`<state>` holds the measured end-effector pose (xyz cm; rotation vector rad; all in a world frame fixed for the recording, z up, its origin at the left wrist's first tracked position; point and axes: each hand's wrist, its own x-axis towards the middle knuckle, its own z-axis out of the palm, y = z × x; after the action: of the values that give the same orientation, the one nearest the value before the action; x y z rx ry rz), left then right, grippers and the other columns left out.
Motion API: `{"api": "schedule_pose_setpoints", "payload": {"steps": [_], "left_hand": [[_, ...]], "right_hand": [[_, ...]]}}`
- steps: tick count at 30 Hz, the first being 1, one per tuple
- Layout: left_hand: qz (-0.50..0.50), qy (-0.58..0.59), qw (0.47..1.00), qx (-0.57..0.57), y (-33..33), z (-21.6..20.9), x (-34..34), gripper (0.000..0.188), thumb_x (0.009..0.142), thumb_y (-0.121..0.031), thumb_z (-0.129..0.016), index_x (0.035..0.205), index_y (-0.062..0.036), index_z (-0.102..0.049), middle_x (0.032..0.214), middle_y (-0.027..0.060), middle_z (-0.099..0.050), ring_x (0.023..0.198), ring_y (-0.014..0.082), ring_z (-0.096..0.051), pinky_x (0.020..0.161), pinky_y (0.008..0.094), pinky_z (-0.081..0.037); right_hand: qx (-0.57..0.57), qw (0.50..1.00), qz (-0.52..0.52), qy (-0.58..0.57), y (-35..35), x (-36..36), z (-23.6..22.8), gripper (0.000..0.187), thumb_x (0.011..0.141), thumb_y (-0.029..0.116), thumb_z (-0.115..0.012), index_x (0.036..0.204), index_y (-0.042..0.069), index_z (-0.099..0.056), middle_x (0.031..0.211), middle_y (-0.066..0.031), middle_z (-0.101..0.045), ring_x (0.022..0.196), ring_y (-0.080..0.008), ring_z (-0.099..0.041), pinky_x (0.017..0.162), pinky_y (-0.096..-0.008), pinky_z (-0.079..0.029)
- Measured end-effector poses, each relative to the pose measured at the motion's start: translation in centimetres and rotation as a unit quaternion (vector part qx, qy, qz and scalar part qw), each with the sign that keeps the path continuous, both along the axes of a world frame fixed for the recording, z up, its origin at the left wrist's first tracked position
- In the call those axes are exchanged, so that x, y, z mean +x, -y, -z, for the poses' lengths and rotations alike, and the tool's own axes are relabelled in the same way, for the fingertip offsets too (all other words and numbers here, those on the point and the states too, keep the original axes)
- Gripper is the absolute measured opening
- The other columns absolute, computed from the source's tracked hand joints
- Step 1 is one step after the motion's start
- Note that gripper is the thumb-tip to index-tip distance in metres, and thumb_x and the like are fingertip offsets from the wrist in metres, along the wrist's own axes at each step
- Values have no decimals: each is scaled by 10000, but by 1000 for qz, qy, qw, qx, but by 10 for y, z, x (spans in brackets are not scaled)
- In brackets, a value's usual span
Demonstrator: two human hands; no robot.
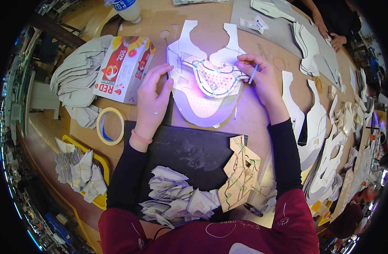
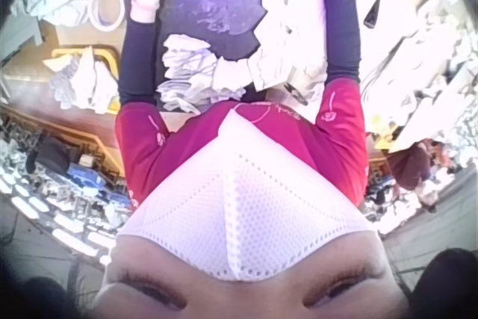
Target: The person uses a pen to mark lines and points on white paper patterns laid on a table. They repeatedly pick up and place down pattern pieces, aligning them with a light box and making marks along edges and interior sections.
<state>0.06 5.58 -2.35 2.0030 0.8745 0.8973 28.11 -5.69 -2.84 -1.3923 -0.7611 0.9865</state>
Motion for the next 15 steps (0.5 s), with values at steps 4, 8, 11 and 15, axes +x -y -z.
{"api": "schedule_pose_setpoints", "payload": {"steps": [4,8,11,15], "left_hand": [[-9,26,999,-23,2,-2,0,246,962,-12,-606,1204,-1,-650,1243,156,-664,1162,285,-646,1006,344,-497],[-39,67,995,-65,1,-1,-1,303,1029,-52,-528,1323,-4,-582,1243,139,-649,1139,218,-631,1006,323,-481],[-94,159,978,-102,2,-7,5,362,1073,-109,-477,1419,-6,-501,1256,128,-634,1142,181,-607,1018,314,-459],[-103,149,977,-116,2,-10,2,401,1094,-161,-461,1466,-12,-452,1253,114,-626,1118,157,-592,1019,302,-444]], "right_hand": [[0,999,-13,31,0,-3,0,210,951,83,-718,1153,26,-713,961,-23,-707,873,-76,-644,740,-210,-491],[-4,999,-18,37,1,-6,-4,199,947,84,-722,1139,30,-717,949,-13,-701,857,-71,-639,729,-205,-488],[8,999,-15,41,1,-5,-2,176,944,86,-727,1111,35,-720,927,1,-688,835,-66,-633,716,-198,-482],[19,999,-17,28,0,-5,0,133,940,86,-730,1064,41,-718,908,14,-674,813,-57,-624,688,-193,-473]]}}
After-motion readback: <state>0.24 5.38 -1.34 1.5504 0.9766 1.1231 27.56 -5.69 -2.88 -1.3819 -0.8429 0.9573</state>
